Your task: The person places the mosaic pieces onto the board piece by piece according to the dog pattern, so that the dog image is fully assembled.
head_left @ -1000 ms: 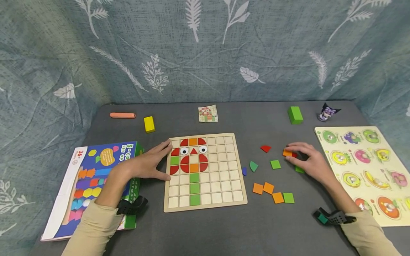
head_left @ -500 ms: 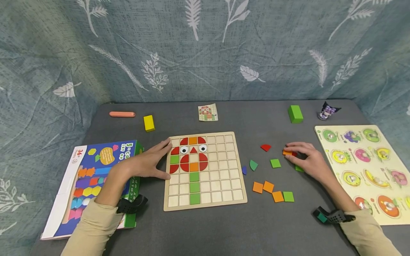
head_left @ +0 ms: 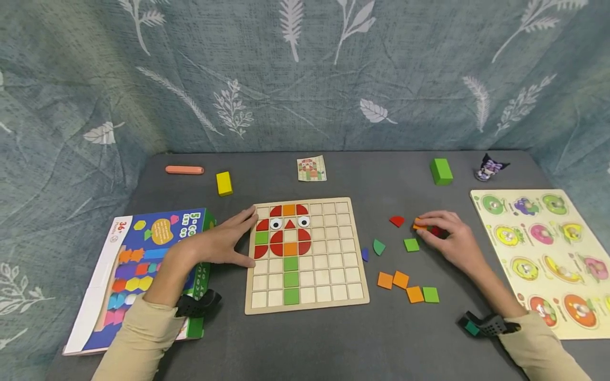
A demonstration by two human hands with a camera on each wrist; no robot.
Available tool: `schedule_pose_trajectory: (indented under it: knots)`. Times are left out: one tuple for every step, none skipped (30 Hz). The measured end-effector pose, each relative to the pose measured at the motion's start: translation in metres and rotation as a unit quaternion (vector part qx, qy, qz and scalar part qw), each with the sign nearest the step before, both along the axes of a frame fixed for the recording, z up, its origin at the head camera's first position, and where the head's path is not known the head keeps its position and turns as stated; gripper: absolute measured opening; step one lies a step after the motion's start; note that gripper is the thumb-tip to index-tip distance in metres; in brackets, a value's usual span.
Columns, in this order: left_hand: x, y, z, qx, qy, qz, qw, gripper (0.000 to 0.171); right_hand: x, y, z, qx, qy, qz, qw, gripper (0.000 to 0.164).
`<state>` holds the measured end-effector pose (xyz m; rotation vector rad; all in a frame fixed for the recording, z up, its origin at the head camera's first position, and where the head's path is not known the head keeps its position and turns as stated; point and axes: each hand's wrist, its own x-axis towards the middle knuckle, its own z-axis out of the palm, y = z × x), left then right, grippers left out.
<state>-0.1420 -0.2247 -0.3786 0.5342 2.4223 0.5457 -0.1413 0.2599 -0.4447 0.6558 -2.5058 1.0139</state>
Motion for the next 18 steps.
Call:
schedule_pose_trajectory:
  knots:
    - [0.000, 0.000, 0.000, 0.000, -0.001, 0.001, 1.0000, 0.108, 0.000, -0.007, 0.001, -0.002, 0.008, 0.014, 1.000, 0.030]
    - [0.000, 0.000, 0.000, 0.000, -0.002, 0.002, 1.0000, 0.108, 0.001, -0.015, 0.002, -0.004, 0.016, 0.033, 0.999, 0.031]
    - [0.001, 0.000, 0.000, 0.000, -0.003, 0.003, 1.0000, 0.108, 0.001, -0.024, 0.003, -0.006, 0.022, 0.052, 0.998, 0.032]
    - [0.001, 0.000, 0.000, -0.001, -0.004, 0.004, 1.0000, 0.108, 0.002, -0.033, 0.005, -0.003, 0.027, 0.070, 0.997, 0.032]
    - [0.001, 0.000, 0.000, -0.001, -0.005, 0.005, 1.0000, 0.108, 0.003, -0.042, 0.006, 0.002, 0.032, 0.087, 0.996, 0.032]
    - [0.001, 0.000, 0.000, 0.000, -0.005, 0.006, 1.0000, 0.108, 0.003, -0.052, 0.008, 0.007, 0.035, 0.104, 0.994, 0.031]
    - [0.001, 0.000, 0.001, 0.001, -0.006, 0.007, 1.0000, 0.108, 0.004, -0.061, 0.009, 0.011, 0.036, 0.120, 0.992, 0.030]
    - [0.001, -0.001, 0.001, 0.002, -0.006, 0.006, 1.0000, 0.108, 0.005, -0.071, 0.010, 0.015, 0.035, 0.137, 0.990, 0.029]
    - [0.001, -0.001, 0.001, 0.004, -0.006, 0.005, 1.0000, 0.108, 0.006, -0.079, 0.011, 0.020, 0.032, 0.151, 0.988, 0.028]
    - [0.001, -0.001, 0.001, 0.006, -0.005, 0.003, 1.0000, 0.108, 0.007, -0.088, 0.012, 0.025, 0.031, 0.165, 0.986, 0.027]
    - [0.001, -0.001, 0.001, 0.007, -0.005, 0.003, 1.0000, 0.107, 0.008, -0.096, 0.012, 0.028, 0.027, 0.180, 0.983, 0.026]
    - [0.001, -0.001, 0.001, 0.008, -0.004, 0.002, 1.0000, 0.107, 0.008, -0.104, 0.012, 0.029, 0.024, 0.195, 0.980, 0.026]
    - [0.001, 0.000, 0.002, 0.007, -0.004, 0.001, 1.0000, 0.107, 0.009, -0.112, 0.012, 0.028, 0.024, 0.210, 0.977, 0.026]
    - [0.000, 0.000, 0.002, 0.006, -0.003, 0.000, 1.0000, 0.107, 0.009, -0.119, 0.013, 0.027, 0.025, 0.224, 0.974, 0.025]
    - [0.000, 0.000, 0.002, 0.004, -0.003, 0.000, 1.0000, 0.107, 0.010, -0.125, 0.013, 0.028, 0.024, 0.233, 0.972, 0.025]
    - [0.000, 0.000, 0.002, 0.002, -0.004, 0.001, 1.0000, 0.107, 0.010, -0.132, 0.014, 0.029, 0.021, 0.244, 0.969, 0.025]
    - [0.000, 0.000, 0.002, 0.000, -0.004, 0.002, 1.0000, 0.107, 0.011, -0.138, 0.014, 0.031, 0.020, 0.251, 0.967, 0.024]
    - [0.000, 0.000, 0.002, -0.001, -0.004, 0.001, 1.0000, 0.107, 0.012, -0.143, 0.015, 0.035, 0.016, 0.256, 0.966, 0.022]
